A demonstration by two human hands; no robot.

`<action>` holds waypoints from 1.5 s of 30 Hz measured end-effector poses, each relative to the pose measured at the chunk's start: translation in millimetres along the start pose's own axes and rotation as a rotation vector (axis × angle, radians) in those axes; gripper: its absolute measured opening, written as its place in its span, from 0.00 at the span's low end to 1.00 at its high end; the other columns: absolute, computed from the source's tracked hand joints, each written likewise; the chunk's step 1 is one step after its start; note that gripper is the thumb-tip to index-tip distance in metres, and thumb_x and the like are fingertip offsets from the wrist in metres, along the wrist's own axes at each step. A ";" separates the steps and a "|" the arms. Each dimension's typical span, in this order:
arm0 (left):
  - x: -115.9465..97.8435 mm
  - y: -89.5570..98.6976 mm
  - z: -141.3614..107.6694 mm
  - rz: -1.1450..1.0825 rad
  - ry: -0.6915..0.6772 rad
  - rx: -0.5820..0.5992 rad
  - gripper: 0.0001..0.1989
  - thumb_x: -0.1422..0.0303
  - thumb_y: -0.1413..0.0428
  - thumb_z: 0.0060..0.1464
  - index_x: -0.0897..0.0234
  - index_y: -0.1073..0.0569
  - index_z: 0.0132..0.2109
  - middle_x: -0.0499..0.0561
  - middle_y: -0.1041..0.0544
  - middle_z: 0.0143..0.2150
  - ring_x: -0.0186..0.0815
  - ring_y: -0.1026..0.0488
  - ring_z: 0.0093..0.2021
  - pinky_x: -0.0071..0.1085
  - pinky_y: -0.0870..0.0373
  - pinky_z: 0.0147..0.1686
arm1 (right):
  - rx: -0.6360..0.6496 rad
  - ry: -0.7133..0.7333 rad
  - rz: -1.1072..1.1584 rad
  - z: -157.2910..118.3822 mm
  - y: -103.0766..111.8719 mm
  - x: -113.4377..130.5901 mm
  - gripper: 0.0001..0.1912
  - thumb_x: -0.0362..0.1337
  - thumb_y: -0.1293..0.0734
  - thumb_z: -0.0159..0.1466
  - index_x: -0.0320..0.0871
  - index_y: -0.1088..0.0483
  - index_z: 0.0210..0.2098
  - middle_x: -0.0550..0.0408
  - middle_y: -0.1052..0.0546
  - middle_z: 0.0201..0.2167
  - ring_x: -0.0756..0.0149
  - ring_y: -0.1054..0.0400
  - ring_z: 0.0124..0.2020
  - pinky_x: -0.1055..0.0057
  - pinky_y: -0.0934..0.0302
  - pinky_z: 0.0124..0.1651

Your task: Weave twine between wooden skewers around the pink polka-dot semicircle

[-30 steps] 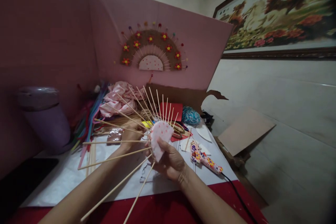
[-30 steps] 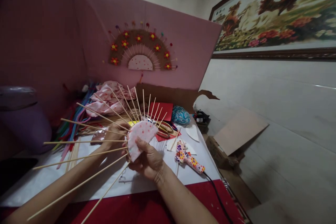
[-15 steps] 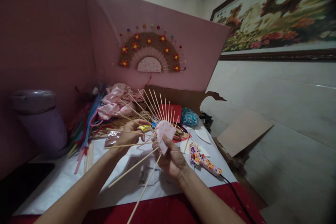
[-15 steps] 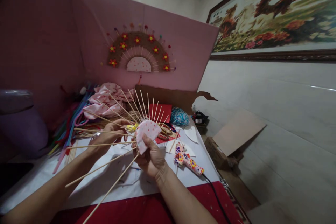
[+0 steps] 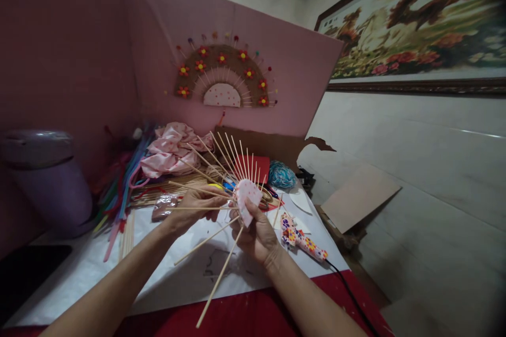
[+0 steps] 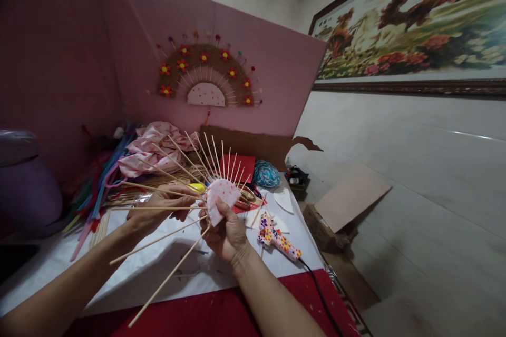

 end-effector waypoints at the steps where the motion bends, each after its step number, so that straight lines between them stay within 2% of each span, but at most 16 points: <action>1: -1.1 -0.5 0.0 0.018 0.000 -0.010 0.10 0.64 0.41 0.43 0.67 0.24 0.30 0.47 0.30 0.18 0.25 0.38 0.16 0.23 0.45 0.14 | 0.004 -0.004 -0.005 0.0 0.4 -0.3 0.15 0.39 0.36 0.57 0.32 0.34 0.36 0.54 0.28 0.21 0.81 0.43 0.14 0.85 0.58 0.11; 4: -2.8 -1.1 0.9 0.077 -0.033 -0.060 0.09 0.66 0.39 0.39 0.69 0.24 0.27 0.48 0.28 0.20 0.24 0.38 0.15 0.22 0.43 0.13 | -0.005 -0.025 -0.028 -0.1 1.3 -2.3 0.16 0.39 0.36 0.56 0.31 0.34 0.37 0.52 0.27 0.22 0.80 0.43 0.14 0.85 0.57 0.10; 7: -1.1 0.4 2.2 0.096 -0.094 -0.109 0.08 0.68 0.40 0.39 0.69 0.24 0.28 0.50 0.26 0.22 0.25 0.36 0.16 0.22 0.39 0.14 | -0.029 -0.045 -0.042 -0.5 1.1 -4.3 0.17 0.39 0.35 0.55 0.31 0.34 0.38 0.50 0.26 0.23 0.78 0.40 0.15 0.85 0.55 0.10; 11: 2.7 5.4 3.0 0.153 -0.095 -0.183 0.04 0.74 0.43 0.38 0.67 0.25 0.26 0.48 0.26 0.21 0.27 0.34 0.17 0.23 0.36 0.16 | -0.033 -0.039 -0.068 -0.8 1.5 -4.8 0.15 0.39 0.35 0.55 0.33 0.34 0.37 0.50 0.25 0.24 0.76 0.37 0.17 0.84 0.53 0.11; 17: -11.0 4.6 1.3 0.283 -0.205 -0.217 0.07 0.77 0.46 0.38 0.66 0.24 0.25 0.50 0.23 0.23 0.33 0.29 0.25 0.28 0.32 0.26 | -0.012 -0.034 -0.100 -0.7 3.4 -4.2 0.13 0.38 0.35 0.55 0.35 0.33 0.36 0.51 0.25 0.25 0.77 0.40 0.17 0.84 0.53 0.13; 20: -14.8 2.3 0.1 0.355 -0.231 -0.182 0.09 0.78 0.47 0.39 0.66 0.23 0.27 0.52 0.22 0.27 0.34 0.28 0.28 0.29 0.32 0.29 | -0.023 -0.021 -0.127 -0.5 3.2 -3.2 0.14 0.39 0.34 0.54 0.34 0.33 0.34 0.51 0.25 0.24 0.77 0.40 0.16 0.84 0.54 0.12; 23: -13.6 2.0 -0.4 0.377 -0.199 -0.171 0.09 0.78 0.47 0.40 0.66 0.22 0.27 0.52 0.22 0.26 0.34 0.27 0.27 0.28 0.32 0.28 | -0.062 -0.028 -0.107 -0.4 5.4 -4.3 0.14 0.40 0.34 0.54 0.32 0.33 0.33 0.51 0.26 0.22 0.78 0.40 0.16 0.85 0.56 0.12; 25: -10.3 3.5 -0.8 0.344 -0.123 -0.203 0.08 0.78 0.46 0.39 0.67 0.23 0.26 0.52 0.22 0.25 0.33 0.29 0.24 0.26 0.33 0.23 | -0.098 -0.040 -0.073 -0.4 9.0 -6.0 0.14 0.40 0.34 0.53 0.33 0.33 0.32 0.52 0.26 0.22 0.77 0.39 0.17 0.85 0.55 0.12; 27: -6.1 1.3 -1.2 0.280 -0.018 -0.194 0.06 0.76 0.45 0.39 0.68 0.23 0.26 0.51 0.25 0.21 0.30 0.33 0.18 0.24 0.39 0.16 | -0.128 -0.048 -0.057 -0.2 12.7 -7.1 0.15 0.41 0.34 0.53 0.33 0.33 0.31 0.53 0.27 0.21 0.76 0.38 0.18 0.84 0.55 0.12; 29: -6.4 -4.5 -1.9 0.214 0.029 -0.149 0.05 0.74 0.44 0.40 0.70 0.24 0.26 0.49 0.28 0.17 0.27 0.37 0.15 0.23 0.43 0.14 | -0.119 -0.048 -0.072 0.3 13.7 -6.8 0.15 0.43 0.35 0.53 0.34 0.33 0.28 0.54 0.28 0.20 0.77 0.41 0.16 0.82 0.55 0.12; 33: -15.8 -12.6 -3.2 0.112 -0.041 -0.117 0.07 0.68 0.42 0.41 0.70 0.25 0.25 0.51 0.26 0.22 0.29 0.32 0.23 0.24 0.38 0.22 | -0.043 -0.010 -0.110 0.8 7.5 -2.4 0.15 0.44 0.35 0.53 0.36 0.35 0.23 0.57 0.32 0.16 0.79 0.48 0.13 0.81 0.54 0.14; 36: -14.2 -14.2 -2.8 0.039 -0.052 -0.118 0.07 0.68 0.40 0.40 0.69 0.25 0.26 0.51 0.24 0.25 0.31 0.30 0.27 0.25 0.35 0.27 | -0.029 0.032 -0.114 -0.2 3.0 0.6 0.13 0.43 0.35 0.52 0.38 0.35 0.23 0.60 0.34 0.15 0.78 0.48 0.13 0.81 0.53 0.16; 42: -1.2 -15.9 -0.9 -0.021 0.026 -0.075 0.09 0.67 0.38 0.37 0.69 0.25 0.27 0.50 0.25 0.26 0.31 0.30 0.27 0.26 0.35 0.29 | -0.090 0.069 -0.199 -2.4 4.1 2.4 0.15 0.45 0.35 0.52 0.40 0.37 0.20 0.63 0.38 0.11 0.76 0.47 0.13 0.79 0.52 0.17; 45: 1.1 -18.2 -1.6 -0.029 0.074 -0.050 0.11 0.66 0.38 0.37 0.69 0.25 0.28 0.50 0.25 0.26 0.31 0.30 0.27 0.27 0.35 0.28 | -0.060 0.069 -0.218 -2.0 2.1 2.9 0.15 0.45 0.34 0.51 0.40 0.39 0.19 0.63 0.39 0.12 0.77 0.49 0.13 0.79 0.53 0.16</action>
Point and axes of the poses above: each hand's wrist, its own z-axis towards the middle knuckle, its own y-axis out of the back of the hand, x = y × z, the point moved 6 cm from there along z, towards the middle knuckle
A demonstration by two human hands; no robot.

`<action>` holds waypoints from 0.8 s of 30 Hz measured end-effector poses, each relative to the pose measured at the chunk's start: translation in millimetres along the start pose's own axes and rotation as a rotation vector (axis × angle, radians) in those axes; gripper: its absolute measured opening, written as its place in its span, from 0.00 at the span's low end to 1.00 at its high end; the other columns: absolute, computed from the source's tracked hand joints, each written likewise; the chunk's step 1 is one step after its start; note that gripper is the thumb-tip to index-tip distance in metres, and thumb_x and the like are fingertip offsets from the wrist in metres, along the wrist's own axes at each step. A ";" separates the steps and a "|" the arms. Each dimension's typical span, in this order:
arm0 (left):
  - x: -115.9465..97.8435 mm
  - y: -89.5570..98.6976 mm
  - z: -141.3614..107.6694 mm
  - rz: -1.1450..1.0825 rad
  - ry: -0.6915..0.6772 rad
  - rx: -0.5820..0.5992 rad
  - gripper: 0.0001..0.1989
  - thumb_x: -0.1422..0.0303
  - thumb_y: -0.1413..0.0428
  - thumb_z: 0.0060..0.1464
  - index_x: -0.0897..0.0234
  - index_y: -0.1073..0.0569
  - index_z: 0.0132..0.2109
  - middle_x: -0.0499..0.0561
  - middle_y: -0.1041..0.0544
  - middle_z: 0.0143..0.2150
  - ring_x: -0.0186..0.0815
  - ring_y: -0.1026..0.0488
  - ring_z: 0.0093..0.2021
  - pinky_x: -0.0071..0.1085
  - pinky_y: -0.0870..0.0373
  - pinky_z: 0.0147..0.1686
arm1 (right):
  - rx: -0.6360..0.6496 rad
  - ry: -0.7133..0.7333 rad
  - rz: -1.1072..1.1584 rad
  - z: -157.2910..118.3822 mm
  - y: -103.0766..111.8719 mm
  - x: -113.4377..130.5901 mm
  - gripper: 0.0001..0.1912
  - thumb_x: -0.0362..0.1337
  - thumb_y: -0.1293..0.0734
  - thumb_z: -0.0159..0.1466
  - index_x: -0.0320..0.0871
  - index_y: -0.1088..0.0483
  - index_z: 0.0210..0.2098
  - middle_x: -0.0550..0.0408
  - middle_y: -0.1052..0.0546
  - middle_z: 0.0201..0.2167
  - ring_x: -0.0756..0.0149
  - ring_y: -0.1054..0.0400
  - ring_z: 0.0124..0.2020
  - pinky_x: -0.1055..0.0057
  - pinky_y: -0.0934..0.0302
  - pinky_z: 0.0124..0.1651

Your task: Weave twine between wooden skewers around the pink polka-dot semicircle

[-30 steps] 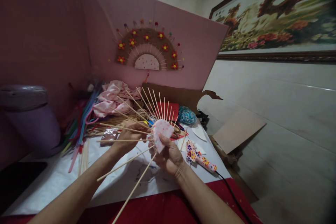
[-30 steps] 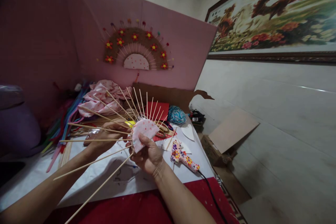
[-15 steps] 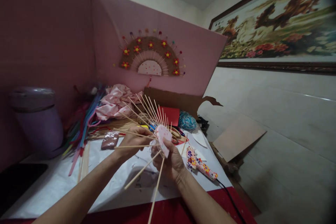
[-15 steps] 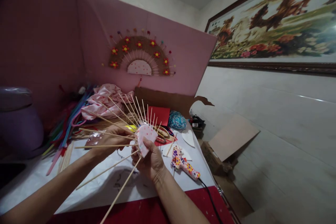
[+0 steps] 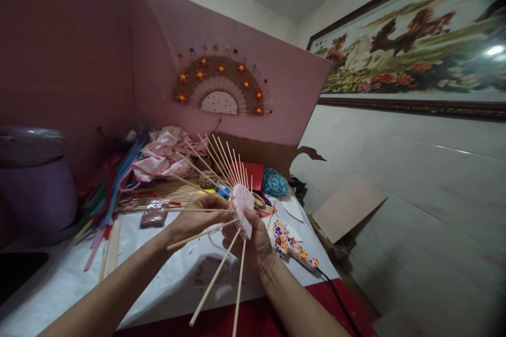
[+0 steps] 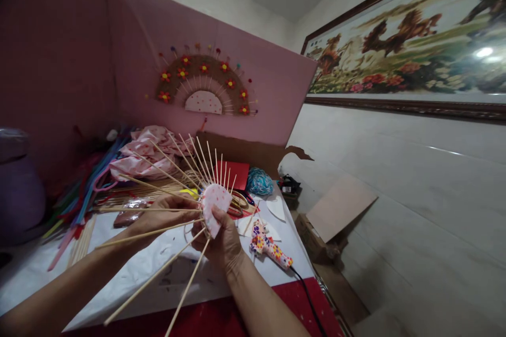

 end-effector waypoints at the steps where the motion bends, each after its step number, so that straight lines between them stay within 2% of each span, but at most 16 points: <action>1: -0.5 -1.2 -0.5 0.010 0.003 0.007 0.12 0.65 0.38 0.37 0.69 0.25 0.29 0.50 0.25 0.26 0.31 0.31 0.27 0.27 0.35 0.28 | 0.025 0.007 0.002 0.1 -1.6 0.6 0.15 0.45 0.35 0.51 0.40 0.39 0.19 0.63 0.39 0.12 0.77 0.50 0.12 0.79 0.53 0.16; 9: -6.7 -10.5 -5.3 0.071 -0.033 0.067 0.12 0.63 0.41 0.42 0.68 0.27 0.32 0.52 0.25 0.31 0.34 0.29 0.31 0.29 0.35 0.31 | 0.121 0.033 0.022 -2.4 -11.1 2.2 0.13 0.43 0.38 0.55 0.39 0.36 0.23 0.63 0.39 0.12 0.78 0.51 0.13 0.80 0.54 0.16; 17: -8.2 -16.3 -6.7 -0.054 -0.085 0.041 0.09 0.68 0.40 0.41 0.67 0.27 0.32 0.48 0.25 0.31 0.31 0.29 0.32 0.27 0.34 0.34 | 0.032 0.036 0.055 -1.7 -1.4 2.8 0.14 0.45 0.38 0.56 0.38 0.33 0.28 0.60 0.33 0.16 0.75 0.42 0.16 0.79 0.49 0.18; 21: -4.2 -21.1 -4.7 -0.062 -0.118 0.106 0.11 0.68 0.40 0.42 0.67 0.28 0.35 0.49 0.24 0.32 0.33 0.28 0.33 0.29 0.33 0.35 | 0.035 0.066 0.072 -0.1 0.8 4.0 0.14 0.45 0.38 0.55 0.38 0.33 0.25 0.60 0.33 0.15 0.76 0.45 0.14 0.79 0.50 0.17; 24: 0.9 -20.9 -1.9 -0.014 -0.170 0.125 0.13 0.67 0.41 0.43 0.67 0.30 0.37 0.51 0.24 0.33 0.34 0.27 0.34 0.29 0.32 0.34 | 0.015 0.070 0.063 0.8 2.6 4.5 0.15 0.46 0.36 0.54 0.37 0.33 0.27 0.62 0.35 0.13 0.76 0.46 0.13 0.79 0.52 0.15</action>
Point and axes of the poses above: each hand's wrist, its own z-axis towards the middle knuckle, its own y-axis out of the back of the hand, x = y × z, the point moved 6 cm from there along z, towards the middle knuckle
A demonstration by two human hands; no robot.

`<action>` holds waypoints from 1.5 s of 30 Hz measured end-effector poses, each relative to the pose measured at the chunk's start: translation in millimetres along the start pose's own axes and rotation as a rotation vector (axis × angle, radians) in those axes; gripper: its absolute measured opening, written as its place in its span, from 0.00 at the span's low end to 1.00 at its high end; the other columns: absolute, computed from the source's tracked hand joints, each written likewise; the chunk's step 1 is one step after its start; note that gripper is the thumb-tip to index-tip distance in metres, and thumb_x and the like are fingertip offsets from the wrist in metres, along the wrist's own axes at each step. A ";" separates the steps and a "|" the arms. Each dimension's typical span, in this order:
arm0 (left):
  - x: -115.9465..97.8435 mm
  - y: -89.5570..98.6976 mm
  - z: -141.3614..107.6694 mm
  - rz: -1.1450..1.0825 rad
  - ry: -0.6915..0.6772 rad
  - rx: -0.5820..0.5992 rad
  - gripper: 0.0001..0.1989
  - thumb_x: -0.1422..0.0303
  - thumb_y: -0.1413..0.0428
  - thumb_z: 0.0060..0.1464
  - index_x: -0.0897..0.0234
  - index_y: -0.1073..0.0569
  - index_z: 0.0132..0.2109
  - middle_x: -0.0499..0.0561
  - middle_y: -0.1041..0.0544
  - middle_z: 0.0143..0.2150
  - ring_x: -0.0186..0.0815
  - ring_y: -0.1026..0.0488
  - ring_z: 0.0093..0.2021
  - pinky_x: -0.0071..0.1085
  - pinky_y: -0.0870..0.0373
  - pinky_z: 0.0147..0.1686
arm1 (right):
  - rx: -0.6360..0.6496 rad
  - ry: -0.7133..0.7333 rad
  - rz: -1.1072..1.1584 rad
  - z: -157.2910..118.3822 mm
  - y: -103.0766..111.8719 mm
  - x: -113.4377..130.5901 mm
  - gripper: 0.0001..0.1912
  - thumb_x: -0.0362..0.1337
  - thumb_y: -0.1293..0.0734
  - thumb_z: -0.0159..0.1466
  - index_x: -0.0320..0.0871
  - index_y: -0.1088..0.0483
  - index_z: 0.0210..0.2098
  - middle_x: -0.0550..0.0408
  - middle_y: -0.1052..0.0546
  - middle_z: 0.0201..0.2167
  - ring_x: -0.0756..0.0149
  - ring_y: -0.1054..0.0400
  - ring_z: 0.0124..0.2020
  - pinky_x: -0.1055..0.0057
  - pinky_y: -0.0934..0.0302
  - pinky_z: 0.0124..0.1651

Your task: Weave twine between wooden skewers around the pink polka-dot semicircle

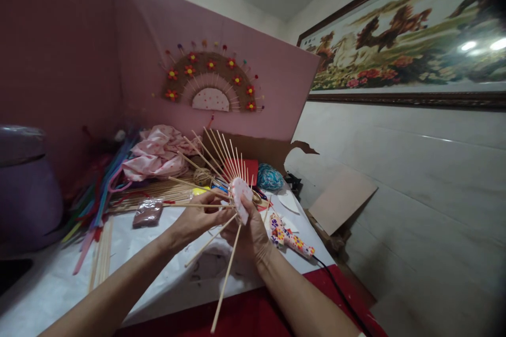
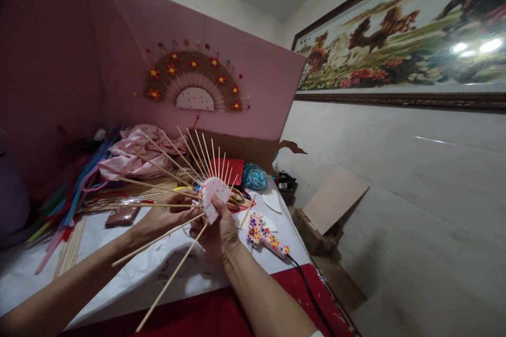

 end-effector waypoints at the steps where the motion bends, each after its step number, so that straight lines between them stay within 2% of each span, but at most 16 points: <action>1: 1.3 1.0 0.2 0.016 -0.009 -0.011 0.13 0.66 0.41 0.43 0.67 0.30 0.37 0.51 0.24 0.34 0.34 0.27 0.34 0.29 0.32 0.34 | -0.009 -0.001 -0.005 0.2 0.6 0.1 0.15 0.46 0.36 0.54 0.38 0.33 0.27 0.62 0.35 0.13 0.76 0.46 0.13 0.79 0.52 0.15; 8: -0.6 0.7 -2.0 0.023 -0.017 -0.050 0.14 0.66 0.40 0.42 0.67 0.29 0.38 0.52 0.25 0.34 0.35 0.28 0.34 0.31 0.32 0.34 | -0.063 -0.003 -0.031 -0.5 1.6 1.1 0.15 0.46 0.36 0.54 0.39 0.35 0.23 0.62 0.35 0.13 0.77 0.46 0.13 0.78 0.51 0.16; 14: 2.7 -5.1 -1.4 0.027 -0.057 0.007 0.14 0.67 0.41 0.43 0.67 0.31 0.39 0.52 0.25 0.36 0.35 0.28 0.37 0.32 0.33 0.38 | -0.086 0.005 -0.010 0.6 5.4 4.0 0.17 0.48 0.36 0.53 0.37 0.33 0.25 0.59 0.31 0.16 0.76 0.40 0.16 0.78 0.47 0.18; 19: 4.0 -6.7 -2.0 0.039 -0.085 -0.036 0.15 0.69 0.41 0.42 0.66 0.31 0.40 0.53 0.27 0.40 0.35 0.30 0.41 0.33 0.34 0.43 | -0.119 0.032 0.029 2.2 9.1 5.5 0.15 0.45 0.34 0.52 0.38 0.32 0.28 0.58 0.28 0.19 0.73 0.36 0.18 0.77 0.43 0.20; 25: -2.1 2.4 -1.9 0.106 -0.088 -0.002 0.14 0.66 0.43 0.47 0.67 0.28 0.42 0.56 0.25 0.41 0.38 0.29 0.41 0.34 0.33 0.41 | -0.181 0.111 0.022 -0.3 8.4 13.3 0.14 0.42 0.33 0.52 0.38 0.31 0.33 0.56 0.25 0.23 0.71 0.33 0.23 0.75 0.40 0.24; 27: -5.4 9.2 -1.4 0.139 -0.083 -0.049 0.13 0.65 0.45 0.48 0.66 0.26 0.40 0.55 0.23 0.40 0.38 0.28 0.40 0.32 0.33 0.40 | -0.194 0.133 0.023 -0.7 10.2 16.1 0.12 0.40 0.32 0.51 0.38 0.30 0.33 0.56 0.25 0.24 0.71 0.32 0.24 0.75 0.39 0.26; 32: -6.3 21.2 1.2 0.187 -0.072 -0.140 0.10 0.64 0.45 0.48 0.66 0.23 0.34 0.54 0.21 0.35 0.37 0.26 0.36 0.31 0.31 0.37 | -0.123 0.112 -0.002 1.5 12.1 14.1 0.13 0.36 0.31 0.50 0.38 0.31 0.34 0.57 0.25 0.24 0.73 0.34 0.22 0.76 0.39 0.24; 35: -3.8 24.5 1.0 0.264 -0.102 -0.159 0.09 0.65 0.44 0.47 0.65 0.23 0.33 0.53 0.21 0.32 0.36 0.26 0.32 0.30 0.31 0.33 | -0.170 0.141 -0.048 0.4 15.4 14.9 0.12 0.32 0.31 0.47 0.38 0.30 0.32 0.57 0.25 0.23 0.71 0.34 0.22 0.75 0.39 0.24; 39: -9.7 25.6 -3.8 0.462 -0.218 -0.201 0.09 0.67 0.46 0.50 0.63 0.23 0.34 0.52 0.22 0.31 0.36 0.27 0.32 0.29 0.33 0.33 | -0.199 0.171 -0.076 -1.2 16.9 18.9 0.11 0.27 0.33 0.44 0.37 0.30 0.30 0.55 0.25 0.24 0.70 0.33 0.24 0.74 0.37 0.28; 45: -14.6 27.2 -7.6 0.638 -0.254 -0.231 0.09 0.67 0.48 0.51 0.63 0.24 0.30 0.50 0.23 0.29 0.37 0.28 0.31 0.30 0.35 0.34 | -0.095 0.073 -0.076 -0.6 15.8 15.2 0.15 0.26 0.35 0.45 0.35 0.31 0.34 0.54 0.25 0.23 0.71 0.34 0.21 0.76 0.38 0.24</action>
Point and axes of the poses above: each hand's wrist, its own z-axis towards the middle knuckle, its own y-axis out of the back of the hand, x = y × z, the point moved 6 cm from there along z, towards the middle knuckle
